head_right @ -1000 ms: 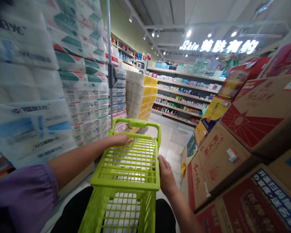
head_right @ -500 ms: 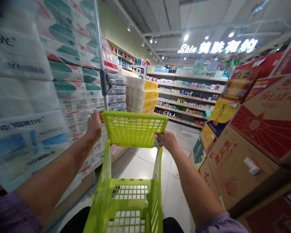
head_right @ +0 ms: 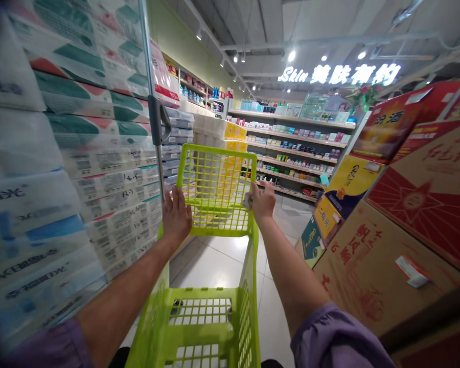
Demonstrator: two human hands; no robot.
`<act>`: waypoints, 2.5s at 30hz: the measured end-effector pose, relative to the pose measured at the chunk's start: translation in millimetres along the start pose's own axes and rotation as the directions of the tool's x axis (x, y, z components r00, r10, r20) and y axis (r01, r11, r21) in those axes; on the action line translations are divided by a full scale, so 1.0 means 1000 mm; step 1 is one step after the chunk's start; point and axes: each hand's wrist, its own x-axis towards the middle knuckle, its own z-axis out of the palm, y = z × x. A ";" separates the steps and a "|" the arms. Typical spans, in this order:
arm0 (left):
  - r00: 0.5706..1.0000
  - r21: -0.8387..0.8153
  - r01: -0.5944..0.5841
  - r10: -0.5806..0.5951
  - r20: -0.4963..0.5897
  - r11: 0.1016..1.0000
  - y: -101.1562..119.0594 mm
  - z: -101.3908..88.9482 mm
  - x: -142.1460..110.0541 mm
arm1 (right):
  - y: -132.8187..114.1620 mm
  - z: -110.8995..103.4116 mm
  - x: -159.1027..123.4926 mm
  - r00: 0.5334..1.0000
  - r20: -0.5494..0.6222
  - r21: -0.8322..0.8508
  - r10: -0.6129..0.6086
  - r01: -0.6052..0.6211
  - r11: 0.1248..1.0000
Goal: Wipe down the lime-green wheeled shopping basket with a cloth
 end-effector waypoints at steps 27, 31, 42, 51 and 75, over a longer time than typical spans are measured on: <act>0.964 0.256 0.197 -0.234 0.124 0.946 0.006 0.006 -0.083 | 0.047 0.050 -0.120 0.942 0.335 -0.381 0.014 0.122 0.916; 0.971 0.223 0.185 -0.212 0.108 0.957 0.009 0.001 -0.096 | 0.047 0.036 -0.119 0.939 0.341 -0.321 -0.041 0.158 0.934; 0.997 0.193 0.076 -0.068 -0.046 0.978 0.011 0.011 -0.124 | 0.021 0.000 -0.110 0.834 0.471 -0.679 0.287 0.135 0.721; 0.997 0.185 0.062 -0.053 -0.056 0.981 0.016 0.008 -0.129 | 0.034 -0.013 -0.148 0.845 0.460 -0.671 0.273 0.130 0.730; 0.993 -0.056 -0.077 0.081 0.089 0.995 0.057 0.076 -0.034 | 0.061 -0.063 -0.085 0.965 0.139 -0.353 -0.222 0.258 0.899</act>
